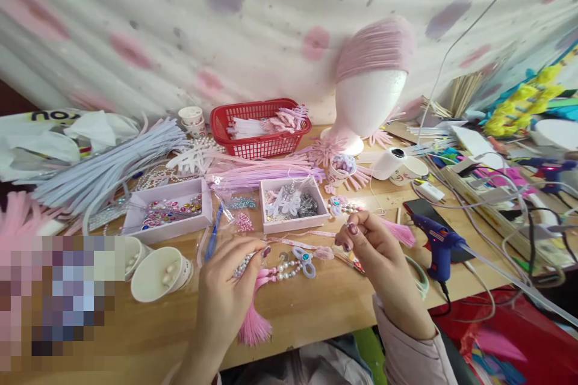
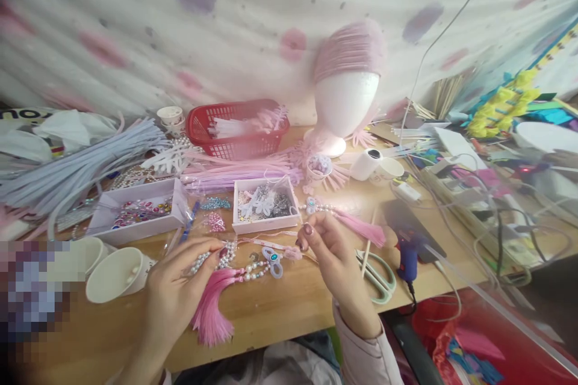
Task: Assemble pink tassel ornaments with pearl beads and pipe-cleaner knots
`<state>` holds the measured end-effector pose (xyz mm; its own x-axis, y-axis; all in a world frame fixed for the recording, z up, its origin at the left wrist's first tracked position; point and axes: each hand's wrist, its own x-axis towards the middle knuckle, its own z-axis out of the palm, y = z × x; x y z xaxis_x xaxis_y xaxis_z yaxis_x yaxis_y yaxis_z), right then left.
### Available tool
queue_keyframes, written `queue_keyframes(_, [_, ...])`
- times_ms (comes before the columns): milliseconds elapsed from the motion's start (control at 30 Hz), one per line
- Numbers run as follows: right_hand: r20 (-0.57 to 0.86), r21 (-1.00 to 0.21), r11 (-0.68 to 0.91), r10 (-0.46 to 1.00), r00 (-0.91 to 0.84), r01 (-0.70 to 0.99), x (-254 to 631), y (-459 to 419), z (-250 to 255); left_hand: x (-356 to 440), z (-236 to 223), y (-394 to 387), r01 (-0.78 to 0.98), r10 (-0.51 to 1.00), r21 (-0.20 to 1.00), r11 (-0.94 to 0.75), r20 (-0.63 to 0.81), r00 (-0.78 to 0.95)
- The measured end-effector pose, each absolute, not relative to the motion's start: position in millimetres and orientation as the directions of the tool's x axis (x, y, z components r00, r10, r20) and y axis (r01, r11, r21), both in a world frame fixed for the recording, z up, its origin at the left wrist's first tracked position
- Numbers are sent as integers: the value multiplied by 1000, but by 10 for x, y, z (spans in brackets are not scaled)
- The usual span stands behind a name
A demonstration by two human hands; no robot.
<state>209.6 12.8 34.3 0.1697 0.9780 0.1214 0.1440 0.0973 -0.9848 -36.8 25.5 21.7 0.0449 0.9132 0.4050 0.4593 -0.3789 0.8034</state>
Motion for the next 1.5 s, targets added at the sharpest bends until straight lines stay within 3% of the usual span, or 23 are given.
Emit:
queue_keyframes(100, [49,-998,49,999,9,-44,1875,116,394,-275,323,227,325,972,919,-225,235,10])
queue_keyframes(233, [-19,-996,-38,975,-220,-83,1644,123,378,-170,327,207,-76,993,993,88,-81,85])
queue_keyframes(300, [-13,-998,-30,960,-279,-57,1576,120,350,-155,290,207,-213,987,966,144,-124,101])
queue_keyframes(433, [9,-1000,1,959,-282,-29,1504,74,291,-176,275,196,-290,989,946,146,-134,61])
queue_keyframes(633, [-39,-998,-52,959,-282,-40,1382,11,261,-196,336,120,-209,1000,978,1,-3,-9])
queue_keyframes(767, [17,-999,7,970,-242,-42,1317,14,266,-238,284,79,53,984,985,-167,170,-58])
queue_keyframes(867, [43,-999,41,976,-216,-12,1326,6,249,-277,268,60,267,953,921,-284,301,-24])
queue_keyframes(967, [54,-995,72,972,-228,74,1367,-15,227,-295,288,52,356,936,873,-334,351,18])
queue_keyframes(1100, [27,-991,53,978,-208,120,1391,-36,232,-307,310,53,316,956,903,-292,289,58])
queue_keyframes(1300, [-50,-996,-37,983,-178,78,1348,-32,265,-379,271,59,82,986,996,-32,18,164])
queue_keyframes(1500, [-45,-996,-30,981,-187,86,1393,-29,249,-446,267,38,221,970,974,-55,0,242])
